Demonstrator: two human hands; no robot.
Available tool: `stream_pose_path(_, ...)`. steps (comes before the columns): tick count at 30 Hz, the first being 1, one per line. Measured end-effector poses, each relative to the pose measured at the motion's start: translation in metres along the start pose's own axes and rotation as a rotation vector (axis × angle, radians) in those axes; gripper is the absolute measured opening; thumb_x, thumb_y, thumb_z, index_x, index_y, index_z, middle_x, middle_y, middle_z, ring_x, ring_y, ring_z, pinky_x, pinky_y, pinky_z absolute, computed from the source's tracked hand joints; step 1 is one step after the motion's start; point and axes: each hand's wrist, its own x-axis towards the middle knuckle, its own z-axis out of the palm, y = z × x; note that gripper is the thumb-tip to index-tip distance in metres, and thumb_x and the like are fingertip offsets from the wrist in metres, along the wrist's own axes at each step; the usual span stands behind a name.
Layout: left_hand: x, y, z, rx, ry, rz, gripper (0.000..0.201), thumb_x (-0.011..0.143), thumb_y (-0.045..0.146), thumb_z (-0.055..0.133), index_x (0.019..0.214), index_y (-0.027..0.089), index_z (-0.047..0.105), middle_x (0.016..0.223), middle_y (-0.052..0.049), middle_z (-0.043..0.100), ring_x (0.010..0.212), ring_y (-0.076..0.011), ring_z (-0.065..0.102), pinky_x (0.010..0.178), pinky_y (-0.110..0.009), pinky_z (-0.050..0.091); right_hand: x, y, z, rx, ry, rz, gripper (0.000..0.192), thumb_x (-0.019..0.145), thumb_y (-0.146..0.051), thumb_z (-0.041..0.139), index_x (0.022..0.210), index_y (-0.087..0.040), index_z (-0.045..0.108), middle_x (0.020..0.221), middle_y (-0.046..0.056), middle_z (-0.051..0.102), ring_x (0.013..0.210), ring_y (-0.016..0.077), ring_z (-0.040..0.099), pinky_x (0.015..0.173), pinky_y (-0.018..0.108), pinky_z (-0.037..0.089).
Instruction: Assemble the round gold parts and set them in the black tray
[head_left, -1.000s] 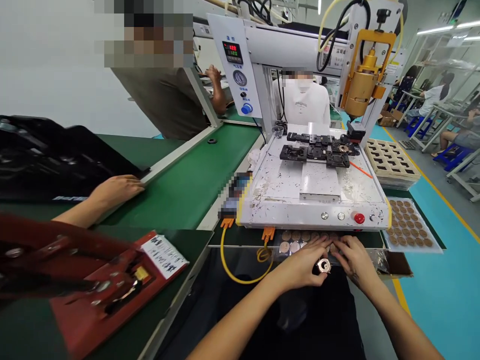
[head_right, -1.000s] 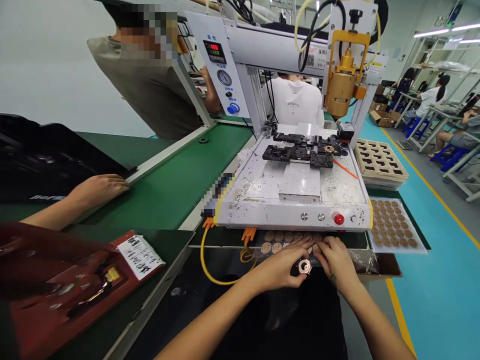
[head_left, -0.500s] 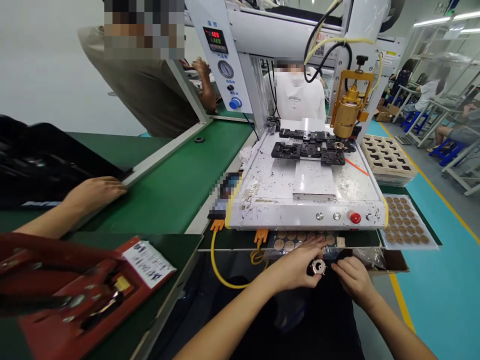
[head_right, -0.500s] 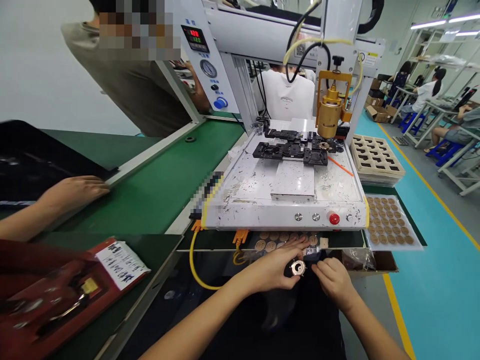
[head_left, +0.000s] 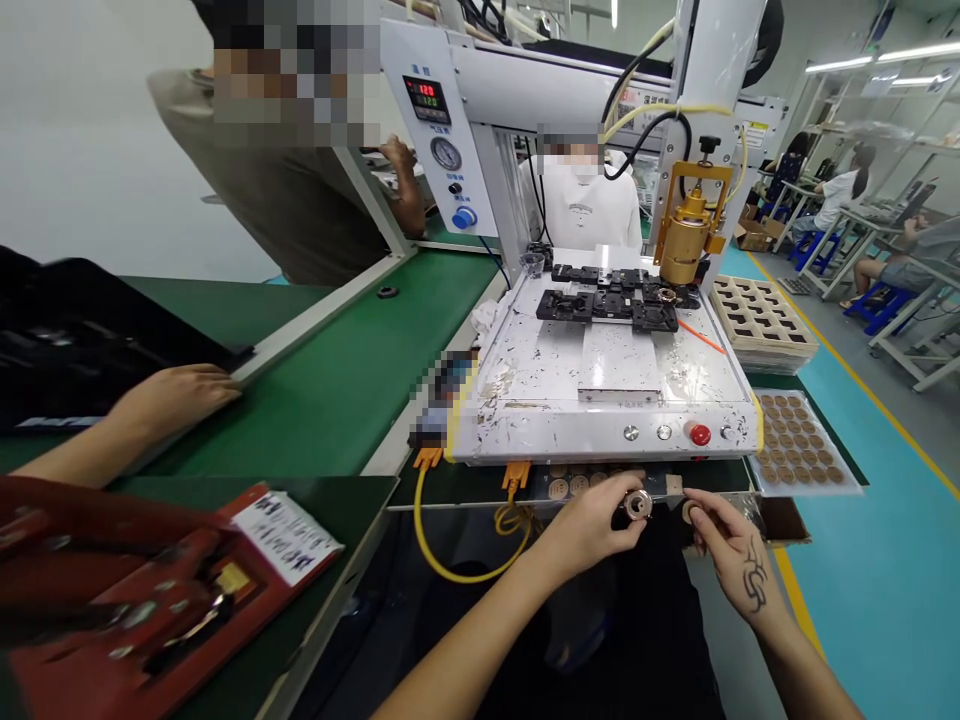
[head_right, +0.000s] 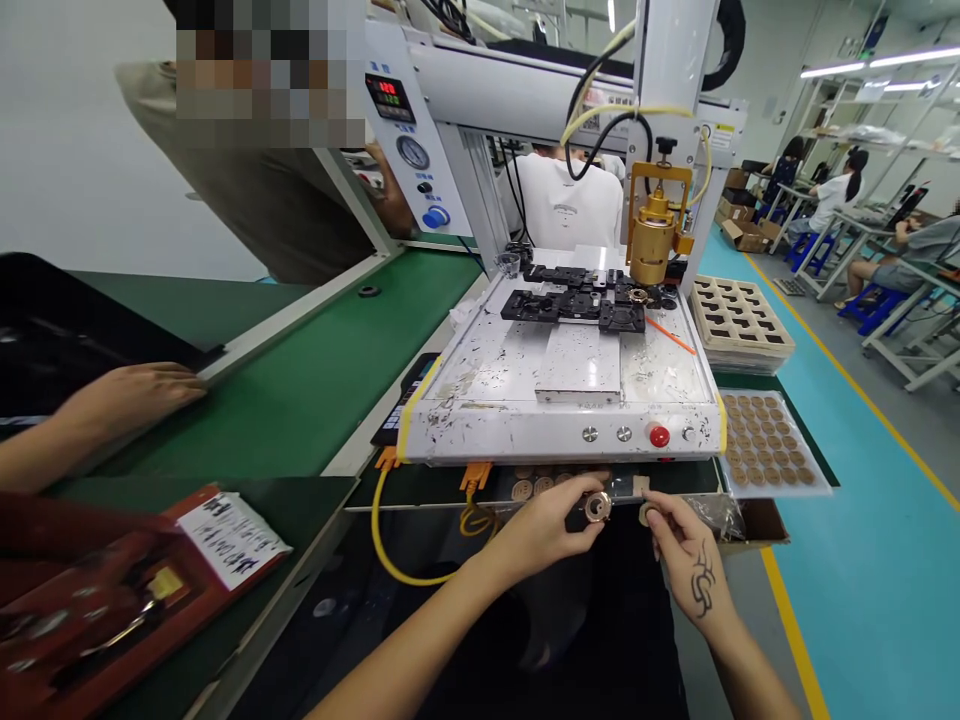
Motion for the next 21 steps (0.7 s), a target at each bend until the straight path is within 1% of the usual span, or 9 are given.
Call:
stream_pose_path(2, -0.015, 0.012, -0.002, -0.107, 0.044, -0.045, 0.033, 0.091, 0.021, 0.072, 0.123, 0.023, 0.064, 0.118, -0.009, 0.079, 0.109, -0.0273, 0.078, 0.100, -0.041, 0.061, 0.002, -0.014, 0.005, 0.184, -0.027, 0.095, 0.047, 0.095, -0.060, 0.078, 0.124, -0.023, 0.081, 0.081, 0.004, 0.075, 0.060, 0.0184, 0.065, 0.056, 0.032, 0.060)
stream_pose_path(4, -0.030, 0.025, -0.002, -0.410, 0.085, -0.157, 0.036, 0.092, 0.024, 0.076, 0.125, 0.022, 0.062, 0.108, -0.006, 0.078, 0.098, -0.0232, 0.079, 0.091, -0.037, 0.064, 0.004, -0.025, 0.013, 0.377, -0.067, 0.181, 0.046, 0.086, -0.057, 0.089, 0.115, -0.022, 0.082, 0.083, 0.003, 0.075, 0.059, 0.0161, 0.063, 0.053, 0.030, 0.058)
stream_pose_path(7, -0.048, 0.043, -0.003, -0.969, 0.161, -0.374, 0.047, 0.083, 0.026, 0.092, 0.121, 0.020, 0.064, 0.108, -0.005, 0.079, 0.095, -0.0229, 0.082, 0.087, -0.034, 0.066, 0.009, -0.030, 0.025, 0.526, -0.150, 0.265, 0.040, 0.079, -0.051, 0.097, 0.095, -0.020, 0.077, 0.070, -0.001, 0.070, 0.053, 0.0136, 0.060, 0.048, 0.027, 0.054)
stream_pose_path(9, -0.057, 0.052, -0.004, -1.147, 0.213, -0.471, 0.057, 0.075, 0.023, 0.101, 0.120, 0.018, 0.067, 0.110, -0.007, 0.081, 0.099, -0.0247, 0.083, 0.090, -0.033, 0.066, 0.011, -0.031, 0.031, 0.545, -0.189, 0.285, 0.041, 0.078, -0.050, 0.098, 0.088, -0.020, 0.072, 0.060, -0.004, 0.065, 0.049, 0.0126, 0.058, 0.046, 0.025, 0.052)
stream_pose_path(11, -0.063, 0.059, -0.007, -1.228, 0.253, -0.533, 0.062, 0.073, 0.025, 0.103, 0.125, 0.016, 0.071, 0.114, -0.011, 0.083, 0.103, -0.0259, 0.083, 0.093, -0.033, 0.065, 0.013, -0.031, 0.035, 0.562, -0.222, 0.299, 0.042, 0.079, -0.052, 0.098, 0.088, -0.021, 0.071, 0.057, -0.005, 0.063, 0.048, 0.0122, 0.057, 0.047, 0.025, 0.052)
stream_pose_path(13, -0.067, 0.064, -0.011, -1.278, 0.281, -0.559, 0.061, 0.079, 0.035, 0.101, 0.130, 0.014, 0.073, 0.120, -0.015, 0.083, 0.107, -0.0269, 0.083, 0.097, -0.035, 0.065, 0.013, -0.034, 0.036, 0.568, -0.251, 0.305, 0.042, 0.081, -0.053, 0.096, 0.090, -0.020, 0.071, 0.058, -0.005, 0.065, 0.049, 0.0120, 0.059, 0.049, 0.025, 0.053)
stream_pose_path(15, -0.070, 0.067, -0.013, -1.312, 0.305, -0.558, 0.058, 0.084, 0.043, 0.097, 0.129, 0.012, 0.075, 0.125, -0.018, 0.083, 0.112, -0.0290, 0.082, 0.102, -0.039, 0.064, 0.012, -0.039, 0.036, 0.552, -0.284, 0.298, 0.039, 0.086, -0.052, 0.093, 0.092, -0.020, 0.072, 0.060, -0.004, 0.067, 0.050, 0.0121, 0.062, 0.054, 0.026, 0.055)
stream_pose_path(17, -0.074, 0.069, -0.014, -1.333, 0.323, -0.545, 0.057, 0.085, 0.046, 0.096, 0.127, 0.012, 0.078, 0.127, -0.019, 0.083, 0.117, -0.0319, 0.081, 0.108, -0.042, 0.062, 0.011, -0.045, 0.034, 0.543, -0.327, 0.294, 0.035, 0.090, -0.050, 0.090, 0.091, -0.019, 0.072, 0.060, -0.003, 0.068, 0.051, 0.0116, 0.063, 0.057, 0.025, 0.055)
stream_pose_path(21, -0.080, 0.069, -0.011, -1.340, 0.345, -0.500, 0.054, 0.086, 0.045, 0.095, 0.127, 0.014, 0.079, 0.127, -0.018, 0.083, 0.121, -0.0343, 0.079, 0.114, -0.049, 0.059, 0.010, -0.055, 0.032, 0.649, -0.418, 0.363, 0.037, 0.090, -0.049, 0.090, 0.084, -0.020, 0.068, 0.059, -0.005, 0.063, 0.050, 0.0104, 0.057, 0.051, 0.022, 0.051)
